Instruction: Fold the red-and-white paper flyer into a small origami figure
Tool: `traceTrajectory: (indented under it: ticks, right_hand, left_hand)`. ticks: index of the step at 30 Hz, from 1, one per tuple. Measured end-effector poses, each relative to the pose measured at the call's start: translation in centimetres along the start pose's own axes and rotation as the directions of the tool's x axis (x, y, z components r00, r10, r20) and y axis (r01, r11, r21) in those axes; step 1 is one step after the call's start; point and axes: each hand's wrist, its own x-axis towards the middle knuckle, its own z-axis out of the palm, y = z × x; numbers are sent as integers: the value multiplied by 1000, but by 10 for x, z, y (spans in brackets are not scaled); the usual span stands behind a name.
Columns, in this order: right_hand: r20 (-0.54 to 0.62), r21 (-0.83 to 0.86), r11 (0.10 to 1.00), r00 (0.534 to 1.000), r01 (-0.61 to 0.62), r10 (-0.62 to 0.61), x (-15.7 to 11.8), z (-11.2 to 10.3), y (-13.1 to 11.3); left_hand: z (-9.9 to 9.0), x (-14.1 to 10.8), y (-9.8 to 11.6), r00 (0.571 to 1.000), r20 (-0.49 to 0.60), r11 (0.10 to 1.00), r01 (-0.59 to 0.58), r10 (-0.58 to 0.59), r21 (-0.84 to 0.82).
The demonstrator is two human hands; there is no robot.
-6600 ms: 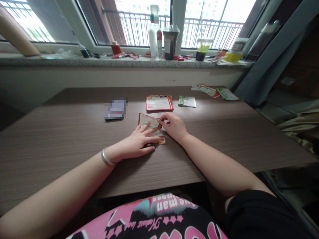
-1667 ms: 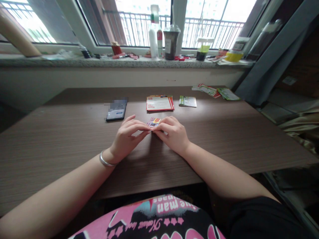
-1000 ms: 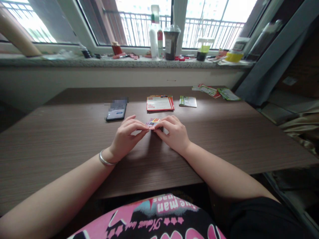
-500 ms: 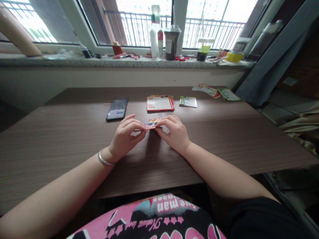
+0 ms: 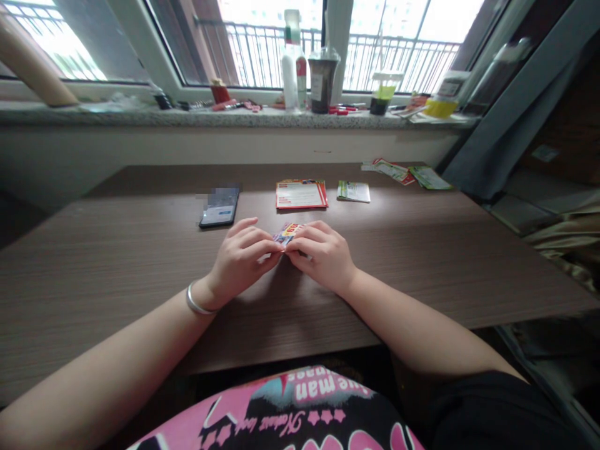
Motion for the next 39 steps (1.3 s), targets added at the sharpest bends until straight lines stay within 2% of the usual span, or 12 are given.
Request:
traceTrajectory:
  ticks: [4, 13, 20, 39]
  right_hand:
    - [-14, -21, 998, 998, 67, -67, 0, 0, 1]
    - [36, -57, 996, 997, 64, -62, -1, 4, 3]
    - [33, -137, 985, 994, 104, -100, -1, 5, 5]
    - [80, -209, 976, 996, 58, -42, -1, 11, 18]
  left_hand:
    - [-2, 0, 2, 999, 13, 998, -40, 39, 47]
    - [-3, -1, 2, 995, 76, 992, -71, 64, 104]
    - [-2, 0, 1, 992, 43, 987, -125, 121, 100]
    - [-1, 0, 2, 993, 24, 989, -113, 111, 94]
